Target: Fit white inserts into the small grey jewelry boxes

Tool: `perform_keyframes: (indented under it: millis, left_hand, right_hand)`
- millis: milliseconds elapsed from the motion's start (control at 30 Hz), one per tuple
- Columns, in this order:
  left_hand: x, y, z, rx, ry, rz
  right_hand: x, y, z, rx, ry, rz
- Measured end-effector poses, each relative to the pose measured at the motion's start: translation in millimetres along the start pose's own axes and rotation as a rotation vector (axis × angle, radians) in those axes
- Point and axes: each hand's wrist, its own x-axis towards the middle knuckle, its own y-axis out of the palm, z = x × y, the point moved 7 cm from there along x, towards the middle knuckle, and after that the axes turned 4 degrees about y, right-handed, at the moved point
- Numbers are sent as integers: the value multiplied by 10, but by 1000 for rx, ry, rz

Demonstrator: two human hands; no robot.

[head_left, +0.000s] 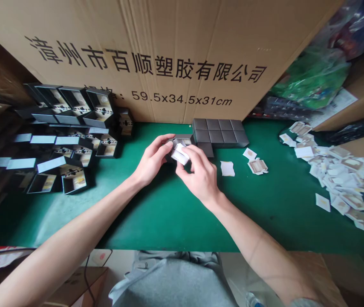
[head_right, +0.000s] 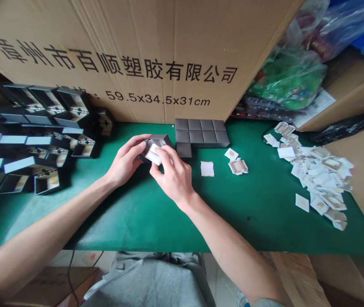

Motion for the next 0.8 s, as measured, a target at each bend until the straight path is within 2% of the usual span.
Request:
perform_keyframes:
  millis: [200, 400, 600, 700, 800]
  left_hand:
    - [18, 25, 52, -136, -26, 22]
    - [-2, 74, 44, -106, -23, 62]
    - [-17, 92, 24, -72, -8, 100]
    - [-1, 71, 23, -97, -1, 98]
    - [16, 64, 43, -213, -30, 98]
  right_hand:
    - [3, -28, 64, -10, -55, -41]
    - [-4, 16, 47, 5, -21, 9]
    - [25, -18, 71, 93, -42, -45]
    - [42, -40, 64, 157, -7, -69]
    - [42, -48, 34, 240, 57, -89]
